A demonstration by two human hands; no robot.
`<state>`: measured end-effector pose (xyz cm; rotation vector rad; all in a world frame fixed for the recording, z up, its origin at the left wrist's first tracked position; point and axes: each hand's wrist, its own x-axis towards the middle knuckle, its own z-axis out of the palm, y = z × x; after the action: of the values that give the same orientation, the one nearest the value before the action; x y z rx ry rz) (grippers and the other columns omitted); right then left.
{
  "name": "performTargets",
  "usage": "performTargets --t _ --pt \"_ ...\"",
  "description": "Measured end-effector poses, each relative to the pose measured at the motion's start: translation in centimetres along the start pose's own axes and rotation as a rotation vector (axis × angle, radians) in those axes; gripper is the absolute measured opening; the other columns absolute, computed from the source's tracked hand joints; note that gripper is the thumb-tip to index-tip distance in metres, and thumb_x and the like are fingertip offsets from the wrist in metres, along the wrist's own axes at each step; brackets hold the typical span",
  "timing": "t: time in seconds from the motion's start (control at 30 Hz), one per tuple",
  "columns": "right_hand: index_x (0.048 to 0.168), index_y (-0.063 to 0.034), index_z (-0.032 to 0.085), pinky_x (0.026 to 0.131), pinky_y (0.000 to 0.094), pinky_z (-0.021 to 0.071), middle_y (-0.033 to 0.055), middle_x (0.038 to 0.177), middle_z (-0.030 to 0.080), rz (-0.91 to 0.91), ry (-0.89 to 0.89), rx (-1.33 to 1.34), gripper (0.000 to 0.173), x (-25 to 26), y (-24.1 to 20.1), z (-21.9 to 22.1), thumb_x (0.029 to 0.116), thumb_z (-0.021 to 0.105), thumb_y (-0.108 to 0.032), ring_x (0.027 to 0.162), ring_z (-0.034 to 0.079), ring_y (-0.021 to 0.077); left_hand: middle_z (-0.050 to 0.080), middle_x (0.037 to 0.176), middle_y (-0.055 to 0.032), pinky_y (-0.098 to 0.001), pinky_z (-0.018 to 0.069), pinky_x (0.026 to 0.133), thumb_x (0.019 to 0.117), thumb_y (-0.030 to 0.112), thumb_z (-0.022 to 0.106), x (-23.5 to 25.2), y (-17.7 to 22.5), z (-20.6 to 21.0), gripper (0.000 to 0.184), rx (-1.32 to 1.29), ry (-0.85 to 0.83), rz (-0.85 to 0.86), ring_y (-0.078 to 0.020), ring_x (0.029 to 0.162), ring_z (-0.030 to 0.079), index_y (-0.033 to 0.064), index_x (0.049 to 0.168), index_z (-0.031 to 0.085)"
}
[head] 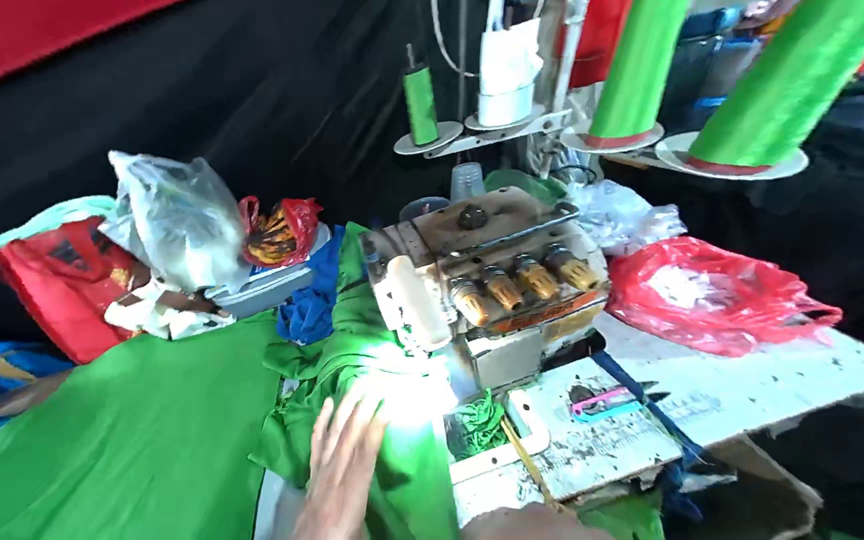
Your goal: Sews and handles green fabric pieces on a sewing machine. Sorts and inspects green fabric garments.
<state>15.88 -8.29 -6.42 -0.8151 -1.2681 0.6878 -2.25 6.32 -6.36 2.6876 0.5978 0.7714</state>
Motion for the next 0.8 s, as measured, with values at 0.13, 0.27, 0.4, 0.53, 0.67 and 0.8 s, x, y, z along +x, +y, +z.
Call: performTargets --t 0.13,0.27,0.4,0.53,0.67,0.8 --pt "0.102 0.0113 0.062 0.087 0.0211 0.0530 0.0159 0.095 0.068 -0.054 -0.046 0.060 0.011 1.9 -0.5 1.0 0.0988 0.060 0.001 0.092 0.066 0.0068 0.039 0.156 -0.0243 -0.0511 0.0152 0.125 0.0863 0.064 0.070 -2.6 2.7 3.3 0.097 -0.148 0.181 -0.028 -0.0278 0.151 0.030 0.0038 0.153 0.032" --pt "0.100 0.0130 0.063 0.086 0.0197 0.0540 0.0158 0.094 0.069 -0.079 0.009 0.095 0.011 1.7 -0.2 1.4 0.0971 0.062 0.002 0.091 0.067 0.0063 0.059 0.132 -0.0268 -0.0344 0.0350 0.116 0.0981 0.024 0.062 -1.0 3.5 5.3 0.050 -0.117 0.432 -0.142 -0.0201 0.131 0.053 -0.0100 0.133 0.050" --pt "0.099 0.0091 0.062 0.088 0.0204 0.0547 0.0094 0.095 0.069 0.014 0.004 0.136 0.007 0.6 -0.2 -0.3 0.0960 0.063 0.003 0.094 0.066 0.0020 0.068 0.098 -0.0177 -0.0267 0.0505 0.094 0.0901 0.009 0.064 1.0 1.8 3.1 0.020 0.079 0.359 -0.012 -0.0208 0.098 0.065 -0.0025 0.106 0.065" --pt "0.103 0.0014 0.062 0.086 0.0214 0.0560 -0.0035 0.096 0.069 0.164 0.031 0.224 0.011 -0.9 0.6 -1.3 0.0931 0.065 0.005 0.090 0.065 -0.0019 0.067 0.105 -0.0190 -0.0371 0.0553 0.088 0.0820 0.014 0.069 2.4 1.5 2.7 0.035 0.177 0.223 0.004 -0.0274 0.099 0.066 -0.0020 0.112 0.064" --pt "0.106 -0.0049 0.061 0.082 0.0261 0.0593 -0.0071 0.096 0.070 0.224 0.074 0.269 0.019 -1.7 1.7 -2.0 0.0917 0.064 0.007 0.088 0.069 0.0026 0.071 0.100 -0.0173 -0.0421 0.0600 0.068 0.0718 0.011 0.071 3.9 1.9 3.0 0.037 0.445 0.226 0.024 -0.0309 0.083 0.072 0.0033 0.108 0.072" --pt "0.104 -0.0050 0.062 0.083 0.0263 0.0597 -0.0069 0.096 0.071 0.216 0.064 0.250 0.017 -2.1 1.8 -2.3 0.0926 0.063 0.007 0.088 0.070 0.0028 0.076 0.090 -0.0075 -0.0352 0.0560 0.057 0.0796 0.008 0.061 4.7 1.4 3.8 0.031 0.521 0.309 0.090 -0.0229 0.071 0.072 0.0144 0.102 0.081"
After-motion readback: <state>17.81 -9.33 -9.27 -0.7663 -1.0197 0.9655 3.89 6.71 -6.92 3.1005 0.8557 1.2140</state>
